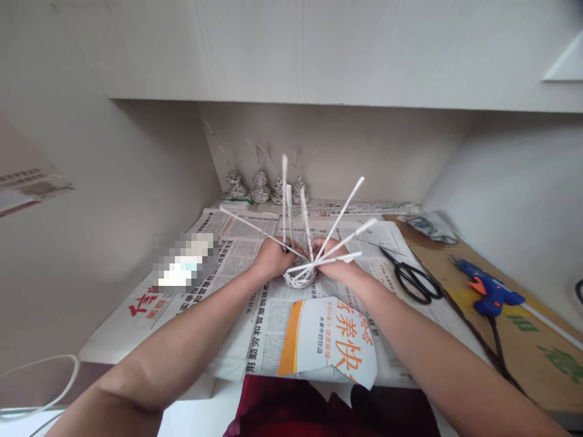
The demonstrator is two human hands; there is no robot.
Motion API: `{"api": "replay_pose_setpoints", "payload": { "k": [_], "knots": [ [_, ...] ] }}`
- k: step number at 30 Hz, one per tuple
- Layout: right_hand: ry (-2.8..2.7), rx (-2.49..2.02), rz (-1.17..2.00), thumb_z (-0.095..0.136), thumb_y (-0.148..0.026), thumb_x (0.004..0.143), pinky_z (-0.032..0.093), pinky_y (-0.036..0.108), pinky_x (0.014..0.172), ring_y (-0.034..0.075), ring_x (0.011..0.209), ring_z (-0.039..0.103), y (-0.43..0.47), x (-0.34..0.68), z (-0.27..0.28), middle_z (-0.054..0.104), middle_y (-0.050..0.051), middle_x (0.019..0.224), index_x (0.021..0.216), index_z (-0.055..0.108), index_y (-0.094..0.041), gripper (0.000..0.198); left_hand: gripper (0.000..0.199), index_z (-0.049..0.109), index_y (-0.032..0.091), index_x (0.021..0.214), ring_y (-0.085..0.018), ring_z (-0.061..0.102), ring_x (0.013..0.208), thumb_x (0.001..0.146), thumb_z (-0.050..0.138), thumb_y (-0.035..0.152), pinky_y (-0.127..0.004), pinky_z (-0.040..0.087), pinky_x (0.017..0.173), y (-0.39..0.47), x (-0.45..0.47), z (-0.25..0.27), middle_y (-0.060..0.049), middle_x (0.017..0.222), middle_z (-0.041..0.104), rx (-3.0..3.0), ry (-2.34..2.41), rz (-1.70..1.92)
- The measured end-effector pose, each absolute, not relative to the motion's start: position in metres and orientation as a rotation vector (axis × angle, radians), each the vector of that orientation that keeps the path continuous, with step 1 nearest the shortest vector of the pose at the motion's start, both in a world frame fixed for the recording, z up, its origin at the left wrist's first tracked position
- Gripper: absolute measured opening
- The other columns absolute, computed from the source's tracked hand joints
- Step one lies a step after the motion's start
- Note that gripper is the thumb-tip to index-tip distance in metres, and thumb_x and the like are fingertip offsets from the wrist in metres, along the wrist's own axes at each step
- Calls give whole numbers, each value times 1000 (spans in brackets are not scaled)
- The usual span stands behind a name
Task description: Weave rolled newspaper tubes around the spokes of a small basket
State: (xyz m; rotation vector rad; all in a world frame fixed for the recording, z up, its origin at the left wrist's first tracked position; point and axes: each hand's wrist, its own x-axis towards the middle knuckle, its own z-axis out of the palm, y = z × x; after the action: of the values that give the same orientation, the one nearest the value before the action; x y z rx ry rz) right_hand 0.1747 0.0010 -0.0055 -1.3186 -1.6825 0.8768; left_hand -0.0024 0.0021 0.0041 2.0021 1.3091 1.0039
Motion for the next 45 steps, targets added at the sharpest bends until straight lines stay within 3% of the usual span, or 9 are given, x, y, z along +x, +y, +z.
{"api": "replay_pose_setpoints", "payload": {
  "k": [4,11,15,20,25,31,35,40,45],
  "knots": [
    [-1759,-1402,801,68,-21,63,34,22,48,12,50,51,-3,181,-3,59,-3,52,58,64,-18,7,22,74,14,83,-19,68,68,67,71,29,-25,52,59,3,-6,11,-5,75,74,1760,1169,926],
    [-1863,-1424,690,65,-22,71,42,24,55,15,59,60,-8,194,3,68,0,65,68,68,-19,5,54,67,17,111,-23,69,92,59,77,17,-32,55,81,1,-23,35,-10,105,72,1518,797,642],
    [-1920,-1435,640,64,-19,71,43,24,57,15,61,62,-10,198,10,69,1,66,69,69,-19,5,50,70,17,107,-25,69,94,58,79,18,-33,57,78,4,-26,32,-12,104,73,1416,741,624],
    [-2017,-1400,644,64,-23,73,40,23,56,15,61,61,-20,190,14,69,0,66,74,71,-18,8,45,71,15,105,-22,68,80,63,79,30,-29,55,67,8,-21,20,-9,93,74,1458,856,593],
    [-2000,-1325,743,63,-19,74,43,23,60,16,65,64,-26,181,9,71,2,71,76,71,-17,9,42,73,9,89,-20,65,70,57,83,34,-30,53,68,3,-11,18,-7,76,72,1549,948,677],
    [-1979,-1232,778,60,-13,77,43,21,59,12,64,61,-23,184,4,68,-1,73,87,65,-19,13,30,72,11,73,-14,58,58,58,80,36,-24,46,55,3,-9,9,-3,66,68,1581,1041,696],
    [-2085,-1158,621,57,-12,81,44,25,65,14,70,61,-26,186,12,68,1,80,93,64,-19,16,27,68,10,65,-13,54,54,57,79,34,-23,42,51,3,-7,6,-2,60,64,1609,1099,707],
    [-2281,-964,275,71,-22,77,40,36,85,21,88,56,-29,183,22,68,4,82,77,70,-19,4,20,64,12,61,-13,54,54,57,72,29,-23,42,50,-1,-6,16,-1,55,61,1687,1183,763],
    [-2299,-1011,220,76,-31,74,36,39,86,21,88,54,-33,178,24,67,2,80,74,71,-21,10,15,68,10,68,-14,57,53,63,66,24,-22,43,51,-3,-6,18,-2,57,65,1726,1223,721]
  ]
}}
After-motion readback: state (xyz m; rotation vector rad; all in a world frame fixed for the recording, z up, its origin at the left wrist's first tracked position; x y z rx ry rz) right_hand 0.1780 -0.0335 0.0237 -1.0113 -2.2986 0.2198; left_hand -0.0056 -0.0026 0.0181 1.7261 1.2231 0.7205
